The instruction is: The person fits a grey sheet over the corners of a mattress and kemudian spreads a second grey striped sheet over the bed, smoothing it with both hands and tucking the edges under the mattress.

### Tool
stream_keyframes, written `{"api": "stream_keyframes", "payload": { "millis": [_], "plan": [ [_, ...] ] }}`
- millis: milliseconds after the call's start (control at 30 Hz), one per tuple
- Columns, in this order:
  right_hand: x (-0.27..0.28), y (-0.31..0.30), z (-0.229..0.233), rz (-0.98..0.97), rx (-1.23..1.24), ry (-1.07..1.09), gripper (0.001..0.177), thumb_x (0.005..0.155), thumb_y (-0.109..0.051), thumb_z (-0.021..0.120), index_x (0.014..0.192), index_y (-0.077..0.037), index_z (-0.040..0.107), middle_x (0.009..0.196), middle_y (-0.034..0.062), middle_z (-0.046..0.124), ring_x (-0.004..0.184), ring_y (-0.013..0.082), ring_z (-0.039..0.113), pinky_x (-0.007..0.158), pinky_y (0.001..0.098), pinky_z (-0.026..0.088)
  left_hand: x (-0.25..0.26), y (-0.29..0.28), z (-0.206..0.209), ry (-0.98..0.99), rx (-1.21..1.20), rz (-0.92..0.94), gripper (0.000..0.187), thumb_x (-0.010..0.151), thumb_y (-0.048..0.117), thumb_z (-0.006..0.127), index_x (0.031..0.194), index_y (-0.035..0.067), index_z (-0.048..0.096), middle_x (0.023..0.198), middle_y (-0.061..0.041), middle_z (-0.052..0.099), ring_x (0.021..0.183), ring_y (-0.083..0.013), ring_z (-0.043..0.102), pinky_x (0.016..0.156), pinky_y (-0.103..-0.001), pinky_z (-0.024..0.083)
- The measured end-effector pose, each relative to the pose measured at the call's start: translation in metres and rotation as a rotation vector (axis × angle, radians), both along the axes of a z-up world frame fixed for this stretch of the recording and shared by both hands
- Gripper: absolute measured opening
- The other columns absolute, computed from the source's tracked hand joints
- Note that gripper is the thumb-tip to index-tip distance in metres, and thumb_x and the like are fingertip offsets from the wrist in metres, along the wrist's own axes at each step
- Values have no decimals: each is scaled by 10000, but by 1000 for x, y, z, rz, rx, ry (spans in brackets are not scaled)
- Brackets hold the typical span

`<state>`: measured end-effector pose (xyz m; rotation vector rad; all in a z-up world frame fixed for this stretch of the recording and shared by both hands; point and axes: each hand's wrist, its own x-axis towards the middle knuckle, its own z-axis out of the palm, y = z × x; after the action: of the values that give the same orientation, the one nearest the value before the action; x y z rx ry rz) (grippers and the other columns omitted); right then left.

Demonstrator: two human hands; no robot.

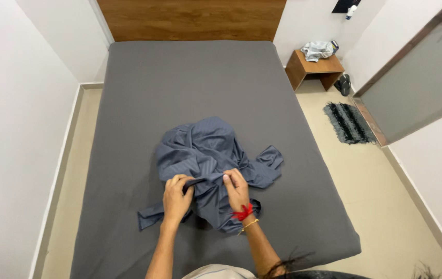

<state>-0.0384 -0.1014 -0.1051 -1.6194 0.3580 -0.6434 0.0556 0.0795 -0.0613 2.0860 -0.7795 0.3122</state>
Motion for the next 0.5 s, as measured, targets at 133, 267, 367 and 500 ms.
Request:
{"api": "stream_keyframes", "payload": {
  "millis": [133,267,367,500],
  "plan": [
    [-8,-20,13,-104,-111,62,160,1022,-122,596,990,20,662,1119,69,639,986,164,579,872,284,462,9,-3,-12,192,-78,-47,179,946,163,660,1033,13,703,955,-148,711,874,-381,676,746,-421,517],
    [-16,-11,54,-73,-138,197,352,860,-157,722,1163,-9,621,1212,85,625,1129,208,603,913,338,483,-1,-17,10,320,-91,-25,205,943,191,671,986,-7,707,880,-167,707,794,-374,687,686,-430,522],
    [-21,0,68,119,-539,-12,609,783,-239,810,1246,100,607,1215,184,617,1136,322,591,932,413,464,-15,-27,31,279,-103,-139,190,909,174,696,974,-2,723,855,-162,703,768,-371,690,663,-426,524],
    [-18,2,52,82,-557,103,185,899,-107,706,1039,12,705,936,116,703,895,274,667,838,387,515,-28,-30,47,258,-59,-164,172,875,178,748,934,16,741,833,-140,700,761,-340,687,670,-400,521]
  ]
}}
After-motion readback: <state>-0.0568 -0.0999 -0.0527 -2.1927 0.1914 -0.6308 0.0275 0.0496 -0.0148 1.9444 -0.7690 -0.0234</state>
